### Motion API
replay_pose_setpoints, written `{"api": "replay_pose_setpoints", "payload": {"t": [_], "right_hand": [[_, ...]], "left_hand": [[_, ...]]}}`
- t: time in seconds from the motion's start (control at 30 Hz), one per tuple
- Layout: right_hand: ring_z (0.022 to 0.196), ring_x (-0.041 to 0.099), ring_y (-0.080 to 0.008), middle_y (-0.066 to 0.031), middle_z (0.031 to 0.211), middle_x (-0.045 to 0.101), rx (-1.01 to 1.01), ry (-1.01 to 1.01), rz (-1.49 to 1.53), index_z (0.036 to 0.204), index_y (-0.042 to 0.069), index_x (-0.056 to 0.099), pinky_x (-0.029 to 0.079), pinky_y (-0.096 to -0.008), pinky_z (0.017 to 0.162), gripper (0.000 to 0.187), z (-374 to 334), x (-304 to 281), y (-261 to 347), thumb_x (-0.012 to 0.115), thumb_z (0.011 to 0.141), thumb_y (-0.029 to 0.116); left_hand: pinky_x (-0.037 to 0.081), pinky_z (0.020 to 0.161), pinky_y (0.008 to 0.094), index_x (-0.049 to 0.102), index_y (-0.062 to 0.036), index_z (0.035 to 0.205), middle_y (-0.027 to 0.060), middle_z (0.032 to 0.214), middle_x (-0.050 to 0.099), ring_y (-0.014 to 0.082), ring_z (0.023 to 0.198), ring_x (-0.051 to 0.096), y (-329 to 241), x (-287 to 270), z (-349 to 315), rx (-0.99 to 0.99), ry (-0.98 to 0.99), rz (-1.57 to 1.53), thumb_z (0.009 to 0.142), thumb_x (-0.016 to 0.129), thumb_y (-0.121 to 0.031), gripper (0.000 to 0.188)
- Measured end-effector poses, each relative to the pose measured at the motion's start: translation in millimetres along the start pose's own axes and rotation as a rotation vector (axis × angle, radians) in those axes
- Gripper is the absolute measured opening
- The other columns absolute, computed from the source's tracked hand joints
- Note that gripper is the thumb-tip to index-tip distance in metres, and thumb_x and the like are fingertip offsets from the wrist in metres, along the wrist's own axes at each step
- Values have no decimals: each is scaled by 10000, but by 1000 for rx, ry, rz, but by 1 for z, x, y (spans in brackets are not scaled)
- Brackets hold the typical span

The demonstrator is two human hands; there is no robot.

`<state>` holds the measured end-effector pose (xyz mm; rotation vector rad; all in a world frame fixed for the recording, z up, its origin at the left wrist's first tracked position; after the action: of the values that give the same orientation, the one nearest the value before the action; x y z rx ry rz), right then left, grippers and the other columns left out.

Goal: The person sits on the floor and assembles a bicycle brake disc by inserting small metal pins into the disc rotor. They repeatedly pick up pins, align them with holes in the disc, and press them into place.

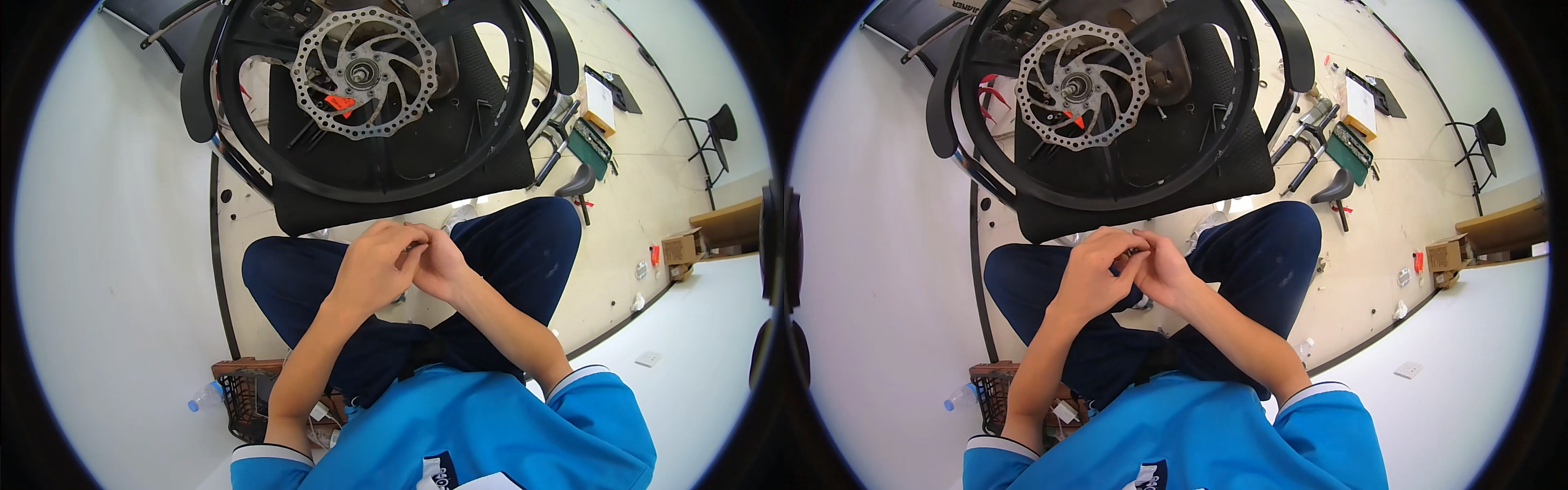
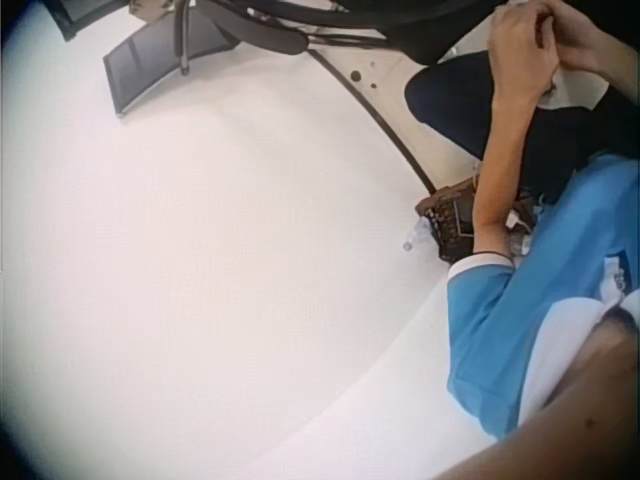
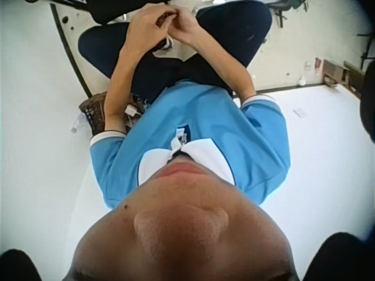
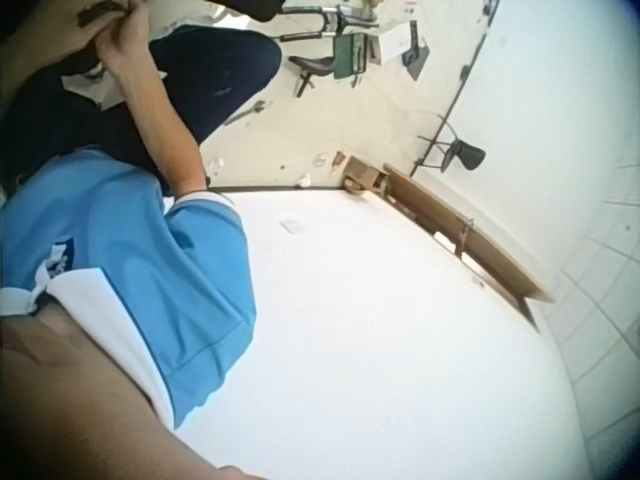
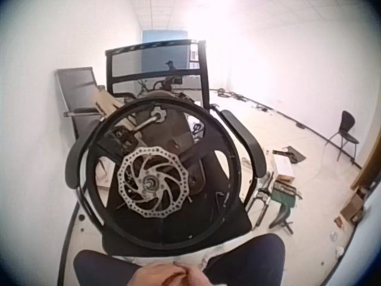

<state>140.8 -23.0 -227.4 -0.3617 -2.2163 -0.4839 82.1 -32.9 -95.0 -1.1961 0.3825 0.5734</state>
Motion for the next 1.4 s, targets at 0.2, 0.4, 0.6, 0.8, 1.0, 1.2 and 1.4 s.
{"api": "replay_pose_setpoints", "payload": {"t": [0.2,0.4,0.6,0.8,1.0,1.2,1.4], "right_hand": [[526,357,-61,42,619,418,-173,69,-421,726,91,534,244,-242,493,347,-6,3,33,601,997,299],[548,369,2,85,618,523,-694,44,-997,858,-13,759,256,-202,491,234,-46,85,118,751,898,217],[616,475,15,38,696,640,-815,235,-1113,1003,-53,751,338,-158,539,229,-63,151,160,759,884,143],[587,450,9,45,662,611,-858,215,-1211,970,-45,759,330,-165,528,202,-60,163,171,773,864,126],[505,294,-13,92,561,383,-1339,41,-1568,983,-7,760,208,-214,473,167,-76,188,185,766,848,92],[467,479,-167,-67,554,549,-1597,11,-1830,930,18,759,379,-280,483,156,-80,224,172,770,799,104],[522,580,-233,-112,630,630,-1554,33,-1958,948,19,748,449,-305,530,140,-74,234,165,731,831,94]], "left_hand": [[543,723,275,727,-19,941,93,869,729,200,802,712,-12,-35,6,34,-122,-112,755,764,21,194],[576,746,250,698,33,1008,98,891,731,158,820,728,-10,-65,39,68,-210,-269,787,765,94,238],[583,744,241,696,22,1025,95,890,757,155,836,746,-35,-92,82,300,-329,-80,766,790,64,279],[553,656,235,731,-27,898,67,824,727,161,718,701,-41,-104,86,488,-472,89,708,848,-5,224],[493,696,257,719,-75,989,101,1062,609,180,838,600,-7,-141,60,251,-900,360,713,887,-157,333],[489,708,244,484,26,1250,92,978,642,112,775,594,87,-107,90,-156,-760,-512,934,716,-337,534],[472,542,218,466,-79,995,19,809,596,65,627,559,86,-87,100,-204,-746,-708,980,662,-308,301]]}}
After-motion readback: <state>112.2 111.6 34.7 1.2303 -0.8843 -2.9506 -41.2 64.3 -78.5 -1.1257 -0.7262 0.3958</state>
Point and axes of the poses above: each hand's wrist, its own z-axis towards the middle knuckle, its own x-axis out of the palm, y = z × x, the point moved 10 cm from there along z, towards the middle knuckle
